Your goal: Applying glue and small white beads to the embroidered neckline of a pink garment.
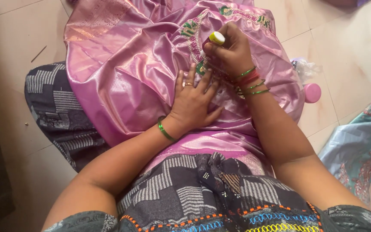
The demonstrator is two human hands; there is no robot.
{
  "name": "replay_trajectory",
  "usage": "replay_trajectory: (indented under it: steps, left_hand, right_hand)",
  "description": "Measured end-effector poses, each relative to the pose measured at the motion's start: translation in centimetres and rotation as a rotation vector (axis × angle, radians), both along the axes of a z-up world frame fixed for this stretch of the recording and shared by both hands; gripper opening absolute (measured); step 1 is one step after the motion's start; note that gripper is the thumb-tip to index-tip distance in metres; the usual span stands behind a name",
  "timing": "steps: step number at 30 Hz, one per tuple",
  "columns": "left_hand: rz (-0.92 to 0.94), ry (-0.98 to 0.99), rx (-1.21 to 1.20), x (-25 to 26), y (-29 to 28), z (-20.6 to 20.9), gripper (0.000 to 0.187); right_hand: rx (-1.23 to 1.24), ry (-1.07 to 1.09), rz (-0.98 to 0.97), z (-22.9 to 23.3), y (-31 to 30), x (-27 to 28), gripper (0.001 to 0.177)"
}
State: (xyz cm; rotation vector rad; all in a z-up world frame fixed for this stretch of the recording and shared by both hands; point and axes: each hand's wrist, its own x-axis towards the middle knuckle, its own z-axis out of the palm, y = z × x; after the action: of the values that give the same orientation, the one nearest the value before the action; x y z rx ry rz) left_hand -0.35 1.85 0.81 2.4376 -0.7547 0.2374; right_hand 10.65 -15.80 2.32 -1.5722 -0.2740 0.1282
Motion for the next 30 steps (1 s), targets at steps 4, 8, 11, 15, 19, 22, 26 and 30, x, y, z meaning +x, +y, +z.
replay_trajectory:
  steps: [4, 8, 11, 15, 19, 22, 26, 30]
  left_hand:
    - [0.001, 0.001, 0.014, 0.0, 0.0, 0.0, 0.068]
    - [0.0, 0.002, 0.009, 0.0, -0.1, 0.1, 0.07]
    - [-0.004, 0.006, 0.02, 0.1, -0.1, 0.1, 0.071]
    - [-0.005, 0.004, 0.032, 0.1, -0.1, 0.0, 0.074]
    - [-0.006, 0.007, 0.034, 0.1, -0.1, 0.2, 0.074]
    - [-0.001, -0.001, 0.032, 0.1, -0.1, 0.2, 0.074]
    - [-0.003, -0.004, 0.028, 0.0, 0.0, 0.2, 0.073]
    - [-0.012, -0.002, 0.039, -0.1, -0.1, 0.2, 0.07]
  right_hand:
    - [-0.006, 0.052, -0.01, 0.1, 0.1, 0.0, 0.027]
    - [-0.146, -0.043, -0.019, -0.2, -0.3, 0.0, 0.025]
    - [-0.269, -0.14, -0.024, -0.1, -0.2, -0.1, 0.026]
    - [-0.355, -0.128, -0.042, 1.4, 0.9, -0.7, 0.026]
    - [-0.421, -0.161, -0.047, 1.4, 0.9, -0.6, 0.028]
    - [-0.406, -0.198, -0.037, 1.3, 0.9, -0.4, 0.027]
    - [-0.441, -0.202, -0.032, 1.3, 0.4, 0.4, 0.028]
    - [-0.171, -0.145, -0.03, 1.0, 0.0, 1.5, 0.028]
